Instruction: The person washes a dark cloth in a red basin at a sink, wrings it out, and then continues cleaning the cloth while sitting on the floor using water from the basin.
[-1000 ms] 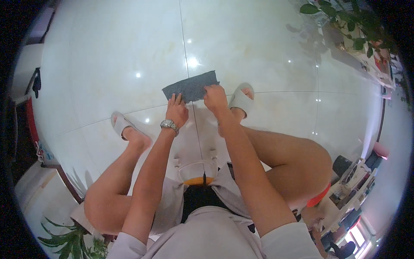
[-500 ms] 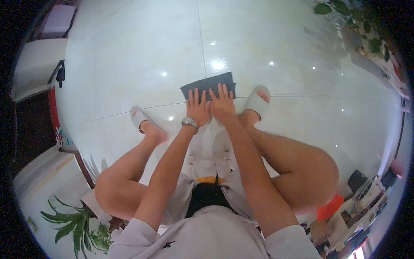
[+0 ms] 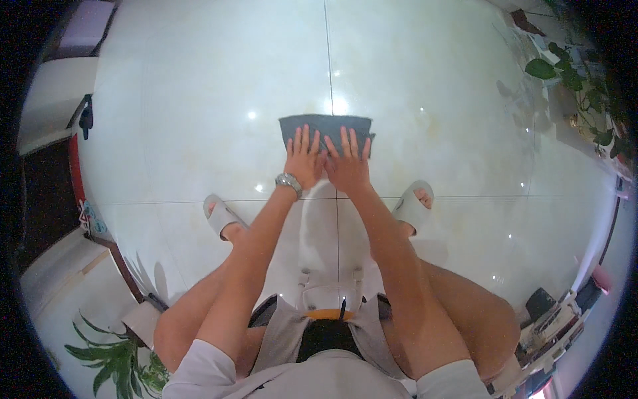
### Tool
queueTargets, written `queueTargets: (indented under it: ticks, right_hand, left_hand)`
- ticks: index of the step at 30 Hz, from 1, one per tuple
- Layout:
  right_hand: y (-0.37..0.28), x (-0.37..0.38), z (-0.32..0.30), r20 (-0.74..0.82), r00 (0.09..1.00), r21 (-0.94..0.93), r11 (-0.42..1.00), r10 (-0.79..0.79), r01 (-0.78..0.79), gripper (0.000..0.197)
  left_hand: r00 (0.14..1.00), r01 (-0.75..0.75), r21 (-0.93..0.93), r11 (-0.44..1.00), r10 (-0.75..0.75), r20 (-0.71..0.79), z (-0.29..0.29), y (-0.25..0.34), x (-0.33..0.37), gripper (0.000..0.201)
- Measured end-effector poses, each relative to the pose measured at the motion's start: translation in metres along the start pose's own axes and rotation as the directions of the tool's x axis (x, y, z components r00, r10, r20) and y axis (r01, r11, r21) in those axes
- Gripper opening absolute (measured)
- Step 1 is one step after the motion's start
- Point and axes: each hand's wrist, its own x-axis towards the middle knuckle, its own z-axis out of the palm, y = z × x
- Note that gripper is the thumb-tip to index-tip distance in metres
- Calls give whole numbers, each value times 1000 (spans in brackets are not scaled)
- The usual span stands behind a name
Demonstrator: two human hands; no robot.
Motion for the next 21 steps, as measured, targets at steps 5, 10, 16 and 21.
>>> queueTargets:
  ticks: [5,10,16,21]
  right_hand:
    - [-4,8,3,25,999,67,997,-31,29,49]
    - [-42,-107,7,214,976,117,993,-42,17,55]
    - [-50,-98,9,136,989,186,982,-56,30,61]
    - [-44,-33,12,-13,1000,135,991,-22,23,66]
  left_hand:
    - [998,51,7,999,-51,35,-7,-7,-8,64]
    - [979,169,-46,985,-162,124,19,28,-127,68]
    - [998,-6,19,1000,5,68,12,0,-115,64]
    - [989,-148,139,979,144,44,-11,-34,-44,55]
